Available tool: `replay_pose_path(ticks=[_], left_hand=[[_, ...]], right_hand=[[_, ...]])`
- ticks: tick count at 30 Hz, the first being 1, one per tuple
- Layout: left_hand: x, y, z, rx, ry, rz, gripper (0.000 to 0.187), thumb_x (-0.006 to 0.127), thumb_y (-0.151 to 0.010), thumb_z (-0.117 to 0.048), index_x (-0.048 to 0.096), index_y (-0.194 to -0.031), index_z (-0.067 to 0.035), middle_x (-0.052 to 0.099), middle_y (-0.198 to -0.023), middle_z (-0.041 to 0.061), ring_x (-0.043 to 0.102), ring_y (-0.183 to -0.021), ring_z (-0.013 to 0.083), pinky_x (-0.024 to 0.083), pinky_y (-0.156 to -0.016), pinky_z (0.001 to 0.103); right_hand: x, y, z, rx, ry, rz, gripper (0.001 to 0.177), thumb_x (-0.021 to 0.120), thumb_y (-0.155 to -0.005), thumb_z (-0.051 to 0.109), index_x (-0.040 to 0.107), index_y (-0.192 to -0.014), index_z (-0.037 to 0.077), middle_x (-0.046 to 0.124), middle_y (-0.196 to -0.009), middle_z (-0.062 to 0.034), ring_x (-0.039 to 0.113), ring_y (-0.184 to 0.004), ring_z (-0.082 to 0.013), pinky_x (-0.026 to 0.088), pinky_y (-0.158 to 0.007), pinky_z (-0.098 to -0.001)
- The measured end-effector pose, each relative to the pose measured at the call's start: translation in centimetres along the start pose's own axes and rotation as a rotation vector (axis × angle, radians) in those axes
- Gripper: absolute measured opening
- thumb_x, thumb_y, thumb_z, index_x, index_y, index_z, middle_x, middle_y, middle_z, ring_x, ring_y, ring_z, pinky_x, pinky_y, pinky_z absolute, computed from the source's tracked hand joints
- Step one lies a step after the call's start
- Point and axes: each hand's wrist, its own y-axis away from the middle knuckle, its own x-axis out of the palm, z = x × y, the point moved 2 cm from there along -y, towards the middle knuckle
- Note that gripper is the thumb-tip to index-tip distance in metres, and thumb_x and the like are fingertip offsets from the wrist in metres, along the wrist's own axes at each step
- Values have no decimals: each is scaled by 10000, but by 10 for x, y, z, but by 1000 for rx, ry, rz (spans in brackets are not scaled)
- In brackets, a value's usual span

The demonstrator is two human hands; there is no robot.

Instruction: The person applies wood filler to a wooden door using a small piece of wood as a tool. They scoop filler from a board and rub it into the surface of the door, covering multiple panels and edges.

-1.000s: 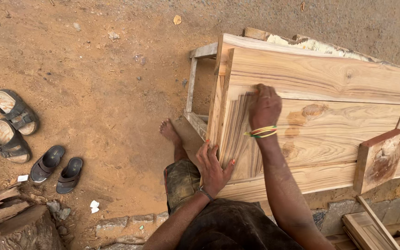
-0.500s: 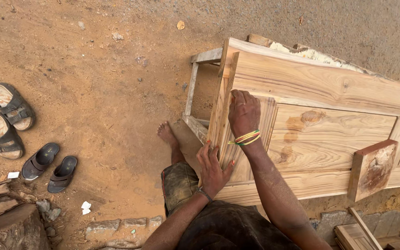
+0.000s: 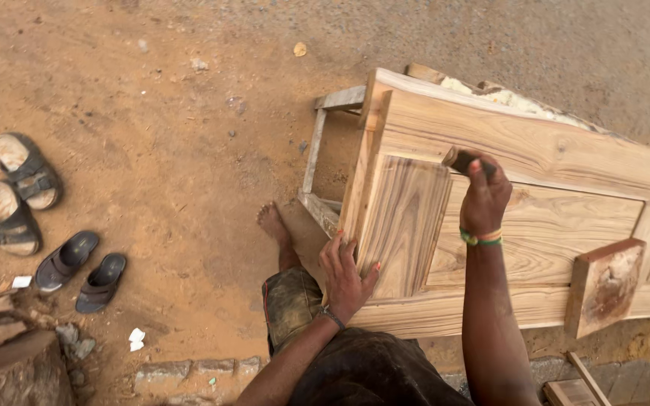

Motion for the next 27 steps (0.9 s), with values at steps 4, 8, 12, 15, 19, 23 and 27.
replay_pose_path(ticks=[4,8,12,15,19,23,27], left_hand=[[-1,-2,-3,5,16,-19,688,773,-884,-318,453,-1386,26,341,-1489,254,344,-1341,462,416,-1033,607],[0,-2,-2,0,-38,-18,661,762,-889,-304,454,-1378,16,351,-1490,242,361,-1345,443,411,-1053,615],[1,-4,-1,-3,-51,-17,667,770,-889,-319,461,-1367,28,348,-1466,252,358,-1333,449,411,-1040,621],[2,-2,-1,-60,-3,0,640,760,-906,-323,474,-1358,29,354,-1487,251,361,-1340,450,416,-1037,616],[1,-3,-3,-8,-19,-60,630,767,-907,-343,497,-1349,16,367,-1490,241,367,-1343,444,397,-1043,627],[0,-3,-1,-7,-15,-58,612,743,-916,-341,496,-1348,16,373,-1477,238,375,-1331,438,402,-1041,610],[5,-2,0,-53,-20,-51,604,739,-914,-354,515,-1345,3,389,-1473,222,389,-1320,422,402,-1046,602]], right_hand=[[-6,-20,-31,-43,-2,-23,267,650,-1097,234,705,-1258,29,720,-1154,-59,659,-1070,-172,552,-979,-338],[12,-25,-39,-271,495,-23,191,675,-1079,134,737,-1229,33,713,-1141,-104,678,-1056,-237,551,-920,-350],[28,-47,-35,-511,837,-22,191,725,-990,-9,771,-1168,42,728,-1109,-120,677,-963,-270,550,-842,-355],[40,-20,-24,-667,1082,127,345,667,-840,-77,779,-1139,51,742,-1122,-94,645,-967,-294,533,-857,-392],[34,5,3,-638,1162,247,259,712,-877,-24,794,-1093,94,745,-1060,-45,644,-917,-244,503,-804,-388],[12,-31,21,-610,1201,408,148,717,-946,29,793,-1040,115,763,-1064,-39,641,-903,-222,477,-780,-379],[17,-78,19,-687,1139,473,144,685,-1069,55,773,-1163,120,760,-1160,-27,665,-1029,-185,501,-884,-355]])
